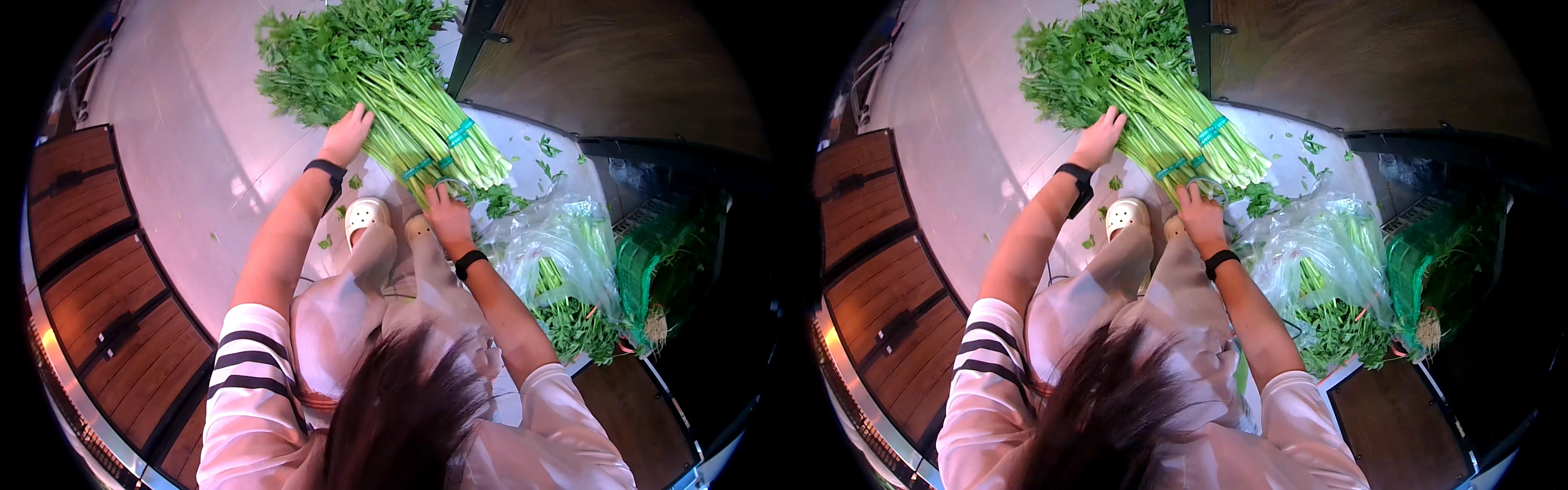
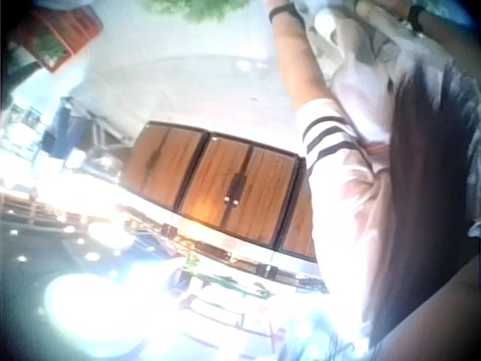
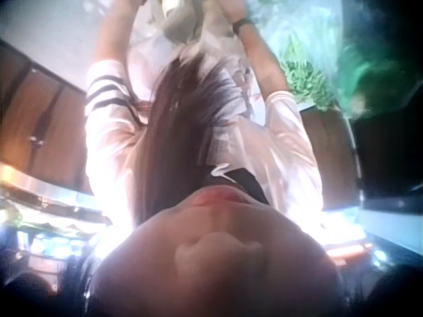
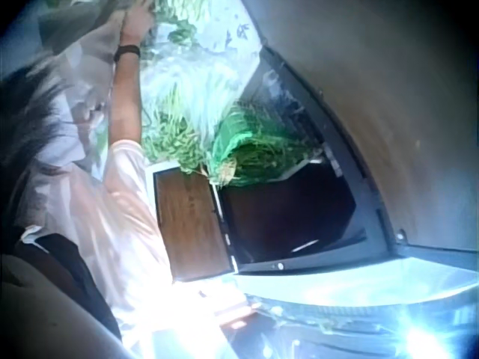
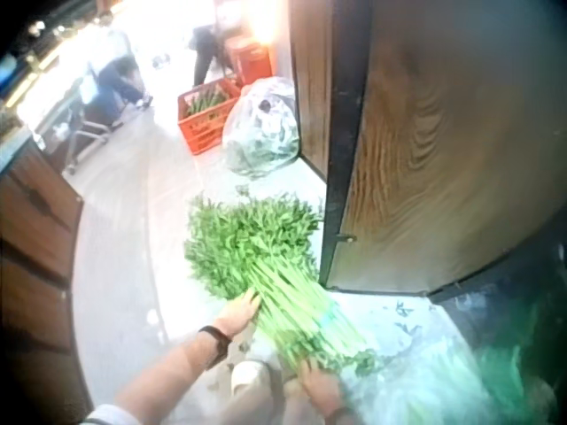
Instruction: The person bundles stalks of celery by hand, wrapping green adhesive tape around several stalks and pressing it to secure the bunch, then placing the finished bundles onto the floor.
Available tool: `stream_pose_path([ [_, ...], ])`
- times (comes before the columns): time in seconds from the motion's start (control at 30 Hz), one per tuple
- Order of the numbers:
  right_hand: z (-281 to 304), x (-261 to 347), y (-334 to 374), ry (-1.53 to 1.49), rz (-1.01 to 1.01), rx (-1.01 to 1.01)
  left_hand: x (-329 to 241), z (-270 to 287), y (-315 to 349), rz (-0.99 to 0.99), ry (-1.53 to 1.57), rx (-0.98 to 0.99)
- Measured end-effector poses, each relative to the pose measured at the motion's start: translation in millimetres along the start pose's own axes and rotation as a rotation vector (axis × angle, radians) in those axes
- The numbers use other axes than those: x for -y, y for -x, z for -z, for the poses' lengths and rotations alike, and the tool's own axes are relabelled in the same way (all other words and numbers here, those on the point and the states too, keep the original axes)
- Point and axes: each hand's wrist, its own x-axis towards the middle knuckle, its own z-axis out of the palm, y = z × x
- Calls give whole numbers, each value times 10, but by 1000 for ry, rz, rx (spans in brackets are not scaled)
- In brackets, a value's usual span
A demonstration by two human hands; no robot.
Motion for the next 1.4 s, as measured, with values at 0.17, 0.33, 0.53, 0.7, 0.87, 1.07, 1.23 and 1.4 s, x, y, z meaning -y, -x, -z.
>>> stream_pose_path([
  [0.17, 52, 57, 115, -176, -95, 8, 36, -12, 237, 93, 214, 58],
  [0.33, 47, -25, 114, -356, -159, 65, -28, -1, 374, 208, 253, 68],
  [0.53, 95, -49, 110, -586, -169, 46, 155, -156, 356, 204, 322, 127],
  [0.7, 147, -120, 242, -632, -255, 15, 158, -137, 408, 198, 282, 128],
  [0.87, 409, -288, 517, -802, -322, -134, 104, 103, 398, 262, 313, 218],
  [1.07, 885, -363, 886, -1021, -505, -141, 128, 197, 451, 325, 514, 260],
  [1.23, 908, -317, 1152, -1237, -619, -228, 177, -412, 801, 546, 522, 21],
  [1.4, 869, -387, 1326, -1263, -757, -357, -407, -752, 831, 1239, 1736, 211],
])
